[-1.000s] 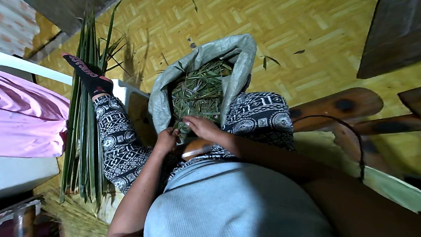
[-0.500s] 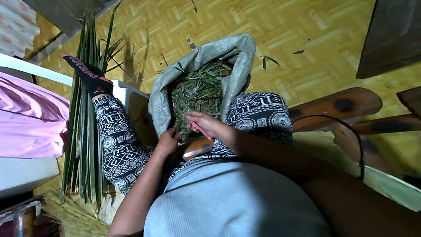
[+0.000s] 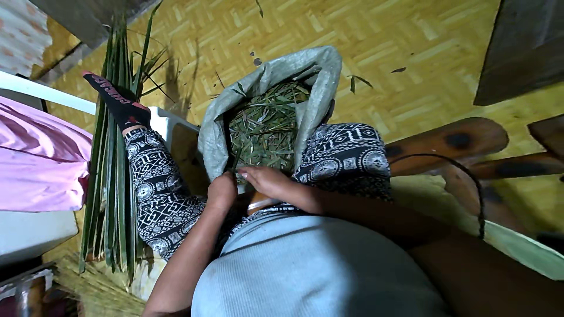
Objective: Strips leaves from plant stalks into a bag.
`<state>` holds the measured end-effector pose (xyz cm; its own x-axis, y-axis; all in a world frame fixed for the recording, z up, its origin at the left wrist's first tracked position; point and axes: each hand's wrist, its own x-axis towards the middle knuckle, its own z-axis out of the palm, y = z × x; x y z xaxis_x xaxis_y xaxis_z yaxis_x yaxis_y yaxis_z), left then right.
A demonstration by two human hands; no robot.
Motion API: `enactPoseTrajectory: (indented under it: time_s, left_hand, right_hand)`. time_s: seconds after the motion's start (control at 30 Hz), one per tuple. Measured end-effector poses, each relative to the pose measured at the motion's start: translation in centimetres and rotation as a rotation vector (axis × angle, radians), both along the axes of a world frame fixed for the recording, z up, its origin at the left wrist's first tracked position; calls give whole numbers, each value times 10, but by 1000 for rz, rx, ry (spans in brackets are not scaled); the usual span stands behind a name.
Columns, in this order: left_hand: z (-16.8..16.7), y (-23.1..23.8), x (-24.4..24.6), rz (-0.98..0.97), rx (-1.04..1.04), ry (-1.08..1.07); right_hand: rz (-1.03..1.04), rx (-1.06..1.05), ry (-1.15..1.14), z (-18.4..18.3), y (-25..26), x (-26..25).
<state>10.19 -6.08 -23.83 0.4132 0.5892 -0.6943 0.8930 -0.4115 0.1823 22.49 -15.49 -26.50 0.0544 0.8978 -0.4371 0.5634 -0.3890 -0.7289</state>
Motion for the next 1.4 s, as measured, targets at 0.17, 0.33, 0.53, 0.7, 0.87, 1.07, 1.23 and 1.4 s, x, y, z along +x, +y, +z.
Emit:
enactPoseTrajectory:
  time_s: [0.17, 0.33, 0.53, 0.7, 0.87, 1.07, 1.23, 1.4]
  left_hand:
    - [-1, -3, 4, -14, 1, -1]
    - [-2, -1, 1, -6, -27, -56]
    - [-3, 3, -7, 77, -109, -144]
    - [-11, 8, -8, 147, -176, -196]
    - [-7, 6, -8, 201, -287, -271]
    - [1, 3, -21, 114, -290, -186]
    - [-1, 3, -15, 53, -158, -73]
    - [1, 0, -4, 5, -34, -19]
  right_hand:
    - [-23, -16, -164, -10, 4, 5]
    - [-57, 36, -286, -31, 8, 16]
    - [-364, -59, -147, -41, 14, 55]
    - [-390, -29, 226, -31, 9, 37]
    - [-525, -96, 773, -33, 4, 12]
    - [-614, -77, 631, -33, 8, 30]
    - [-200, 41, 227, -18, 4, 17]
    - [17, 19, 62, -1, -1, 0]
